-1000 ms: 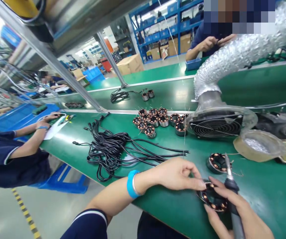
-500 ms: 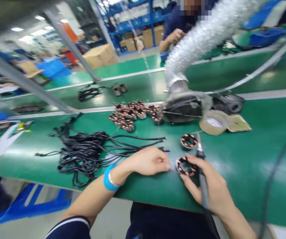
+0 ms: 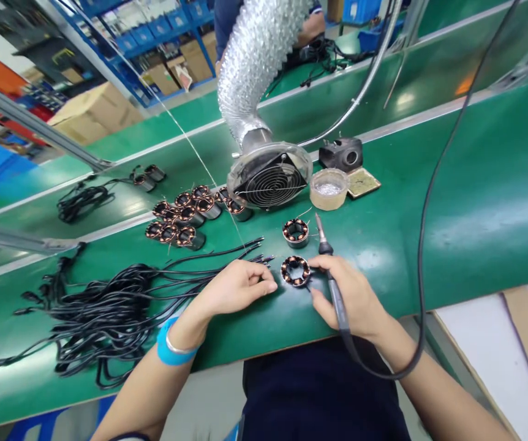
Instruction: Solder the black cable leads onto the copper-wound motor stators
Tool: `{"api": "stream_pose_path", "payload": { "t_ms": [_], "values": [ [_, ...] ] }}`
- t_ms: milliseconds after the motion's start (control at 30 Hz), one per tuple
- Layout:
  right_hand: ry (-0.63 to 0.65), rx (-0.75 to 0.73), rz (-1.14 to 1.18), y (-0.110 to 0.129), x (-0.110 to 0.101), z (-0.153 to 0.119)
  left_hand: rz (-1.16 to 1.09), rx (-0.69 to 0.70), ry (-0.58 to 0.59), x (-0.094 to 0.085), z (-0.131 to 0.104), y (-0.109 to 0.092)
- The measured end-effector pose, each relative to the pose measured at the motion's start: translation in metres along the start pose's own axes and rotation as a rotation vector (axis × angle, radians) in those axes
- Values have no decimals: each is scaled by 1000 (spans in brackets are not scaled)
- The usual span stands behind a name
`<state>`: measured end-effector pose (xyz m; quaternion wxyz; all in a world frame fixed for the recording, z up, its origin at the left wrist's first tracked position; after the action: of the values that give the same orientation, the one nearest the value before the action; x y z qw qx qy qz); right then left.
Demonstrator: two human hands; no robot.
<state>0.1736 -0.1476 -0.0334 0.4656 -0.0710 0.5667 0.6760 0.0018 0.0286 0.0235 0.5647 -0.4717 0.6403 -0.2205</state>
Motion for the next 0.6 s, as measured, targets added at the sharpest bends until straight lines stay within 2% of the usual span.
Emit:
{"api": "stream_pose_path", "payload": {
  "t_ms": [133, 300, 433, 533, 600],
  "values": [
    [-16, 12, -80, 4, 10, -7, -302, -51, 10, 6, 2, 5],
    [-17, 30, -85, 6, 16, -14, -643, -17, -138, 12, 9, 3],
    [-38, 41, -102, -2, -7, -3, -680, -38, -194, 11, 9, 1],
    [-153, 26, -180, -15, -30, 26, -683, -56, -145, 10, 7, 3],
    [-184, 4, -219, -27, -38, 54, -674, -62, -93, 10, 6, 4]
  ]
}}
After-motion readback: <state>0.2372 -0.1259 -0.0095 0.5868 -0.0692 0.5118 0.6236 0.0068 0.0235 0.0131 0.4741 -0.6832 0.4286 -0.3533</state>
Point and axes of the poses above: each hand's wrist, its own z-axis towards the middle knuckle, its own x-axis out of the palm, y = z × x, the point moved 1 cm from there along z, towards the middle knuckle, and after that the axes turned 14 degrees about x, right-handed, at the moved point
